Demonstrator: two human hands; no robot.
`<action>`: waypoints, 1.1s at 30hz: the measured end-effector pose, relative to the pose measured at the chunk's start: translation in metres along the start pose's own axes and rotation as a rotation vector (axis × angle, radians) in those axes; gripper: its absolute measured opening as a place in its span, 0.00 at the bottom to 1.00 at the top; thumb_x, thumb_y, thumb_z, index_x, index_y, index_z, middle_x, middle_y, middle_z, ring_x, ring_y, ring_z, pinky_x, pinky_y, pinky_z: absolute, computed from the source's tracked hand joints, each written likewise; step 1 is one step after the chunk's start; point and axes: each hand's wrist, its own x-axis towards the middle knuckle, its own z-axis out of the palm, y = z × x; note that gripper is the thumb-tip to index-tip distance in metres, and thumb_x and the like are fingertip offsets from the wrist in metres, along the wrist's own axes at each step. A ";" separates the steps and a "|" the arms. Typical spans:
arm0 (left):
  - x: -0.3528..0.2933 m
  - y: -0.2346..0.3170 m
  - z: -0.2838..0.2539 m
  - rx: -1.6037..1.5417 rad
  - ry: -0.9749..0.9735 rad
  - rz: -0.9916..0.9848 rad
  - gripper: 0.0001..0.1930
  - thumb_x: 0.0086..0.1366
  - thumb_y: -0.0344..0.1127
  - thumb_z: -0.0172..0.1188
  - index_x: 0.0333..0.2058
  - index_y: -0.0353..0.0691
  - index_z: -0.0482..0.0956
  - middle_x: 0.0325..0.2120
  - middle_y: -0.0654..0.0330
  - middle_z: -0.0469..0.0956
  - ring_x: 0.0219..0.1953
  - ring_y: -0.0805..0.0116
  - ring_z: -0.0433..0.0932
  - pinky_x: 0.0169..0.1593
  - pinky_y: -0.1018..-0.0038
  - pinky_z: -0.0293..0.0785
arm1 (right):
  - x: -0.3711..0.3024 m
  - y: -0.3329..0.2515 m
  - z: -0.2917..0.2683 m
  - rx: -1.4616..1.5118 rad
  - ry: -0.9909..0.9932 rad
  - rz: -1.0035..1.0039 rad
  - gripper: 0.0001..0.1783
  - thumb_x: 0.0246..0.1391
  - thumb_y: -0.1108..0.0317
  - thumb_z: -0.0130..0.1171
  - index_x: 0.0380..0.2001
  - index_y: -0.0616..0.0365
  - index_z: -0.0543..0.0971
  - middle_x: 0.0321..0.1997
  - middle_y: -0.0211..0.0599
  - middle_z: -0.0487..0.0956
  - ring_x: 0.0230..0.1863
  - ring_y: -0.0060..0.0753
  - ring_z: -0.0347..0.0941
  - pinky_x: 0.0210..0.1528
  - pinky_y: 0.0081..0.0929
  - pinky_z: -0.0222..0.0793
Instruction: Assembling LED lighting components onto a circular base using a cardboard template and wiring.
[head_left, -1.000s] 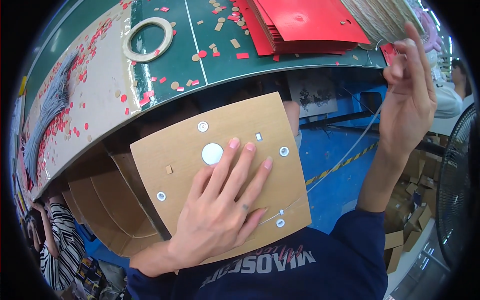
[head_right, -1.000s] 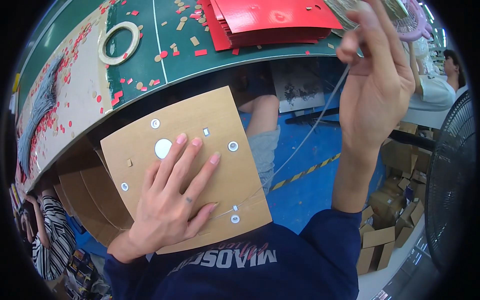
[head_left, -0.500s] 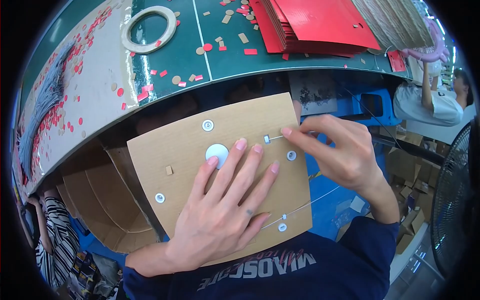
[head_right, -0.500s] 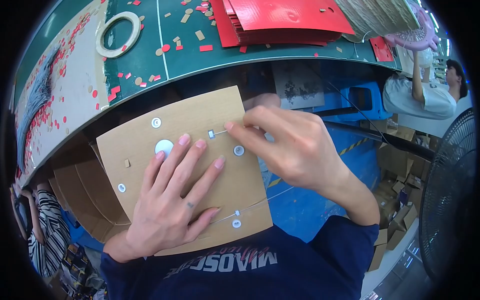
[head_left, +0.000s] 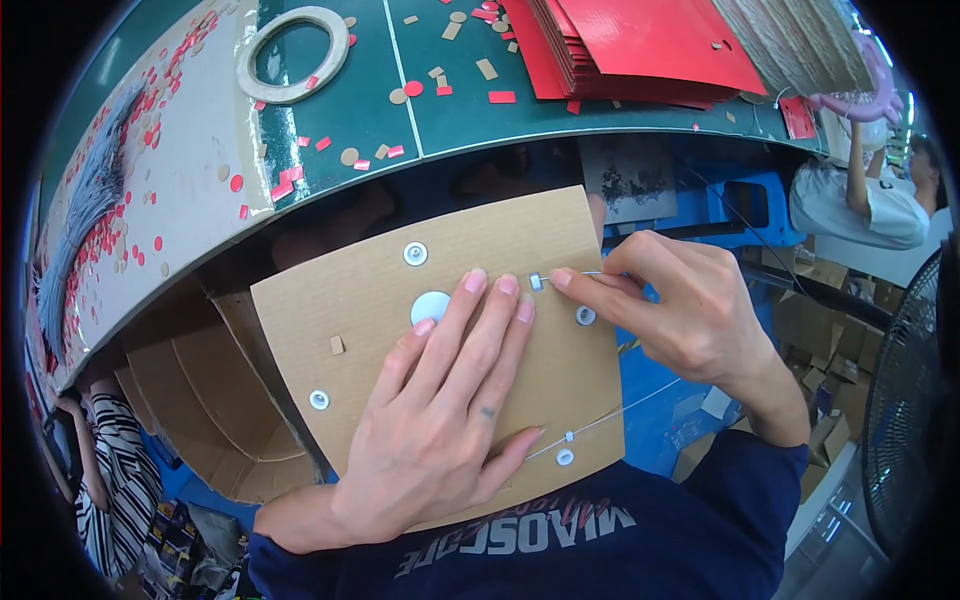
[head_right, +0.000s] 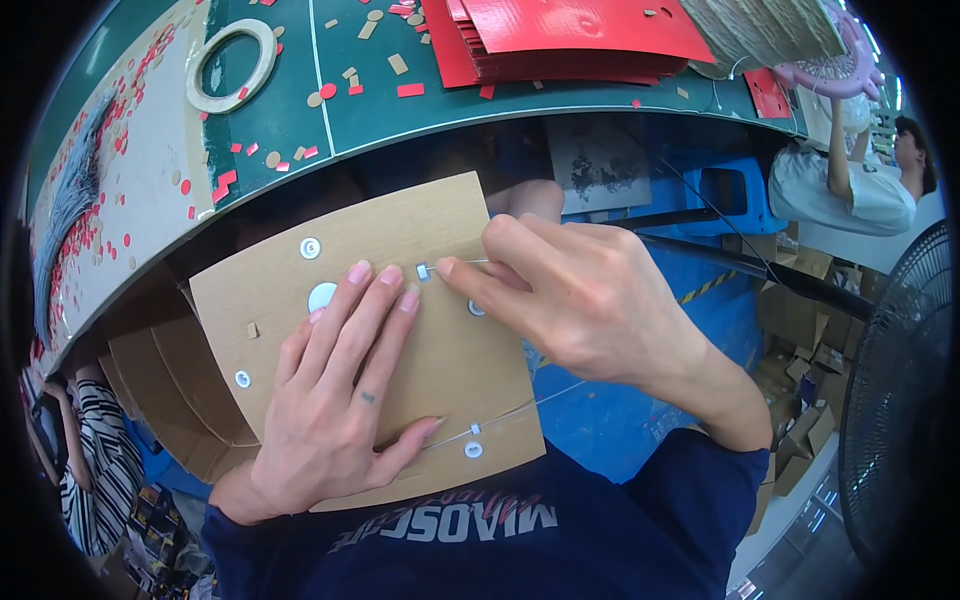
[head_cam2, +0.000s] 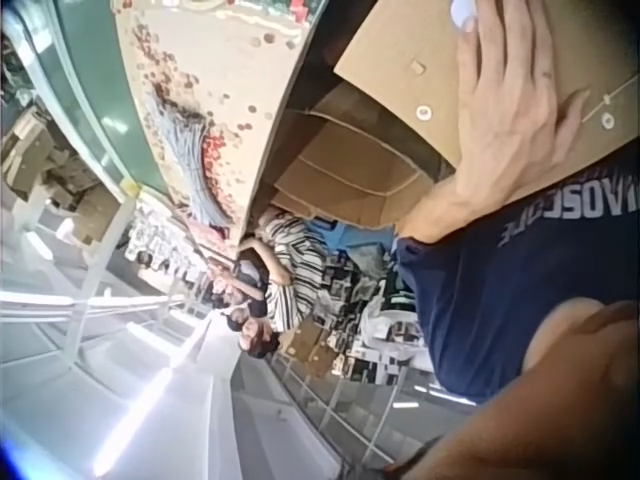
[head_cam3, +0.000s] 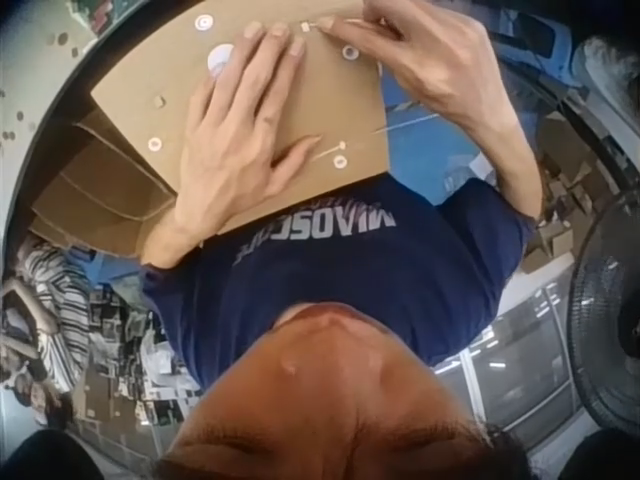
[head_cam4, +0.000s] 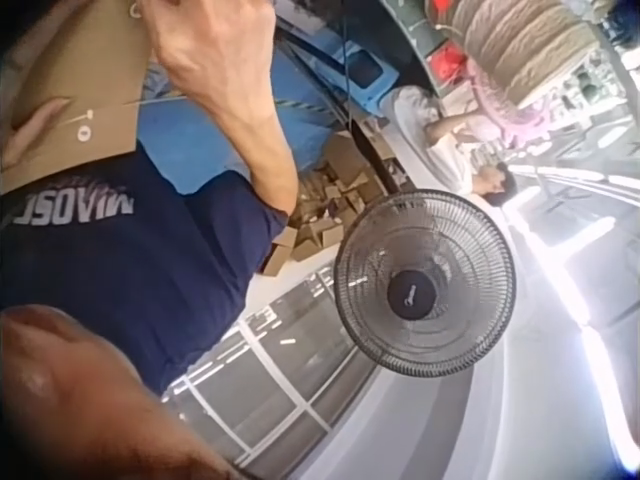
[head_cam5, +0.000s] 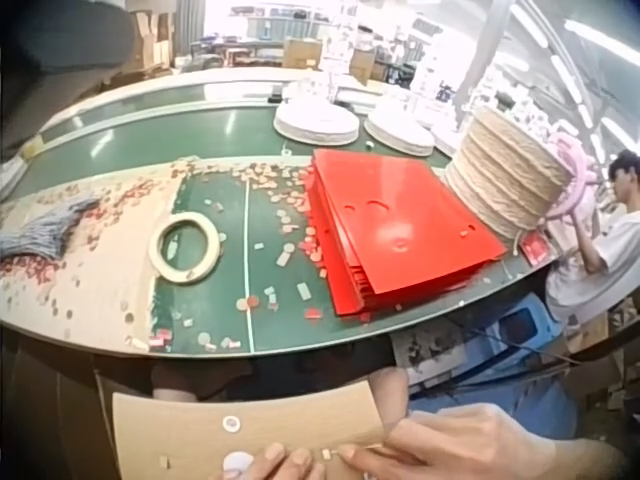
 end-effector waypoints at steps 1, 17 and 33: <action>0.000 0.000 0.000 0.023 0.006 0.004 0.45 0.55 0.49 0.69 0.68 0.31 0.65 0.70 0.46 0.61 0.73 0.47 0.59 0.67 0.57 0.58 | -0.001 0.000 0.001 0.017 0.024 0.004 0.26 0.38 0.74 0.68 0.47 0.55 0.87 0.26 0.28 0.69 0.24 0.22 0.70 0.21 0.23 0.67; 0.002 0.002 0.002 0.076 0.035 -0.053 0.47 0.52 0.53 0.70 0.69 0.40 0.66 0.70 0.41 0.59 0.72 0.45 0.59 0.62 0.59 0.59 | 0.009 0.012 -0.006 0.023 -0.017 -0.097 0.26 0.40 0.70 0.63 0.48 0.54 0.87 0.26 0.28 0.67 0.24 0.24 0.69 0.23 0.24 0.67; 0.004 0.002 0.003 0.126 0.021 -0.071 0.48 0.51 0.57 0.68 0.69 0.42 0.67 0.71 0.44 0.60 0.72 0.49 0.60 0.62 0.59 0.57 | 0.004 0.023 0.006 0.097 0.042 -0.093 0.24 0.35 0.76 0.66 0.42 0.55 0.88 0.31 0.33 0.76 0.29 0.30 0.75 0.25 0.23 0.73</action>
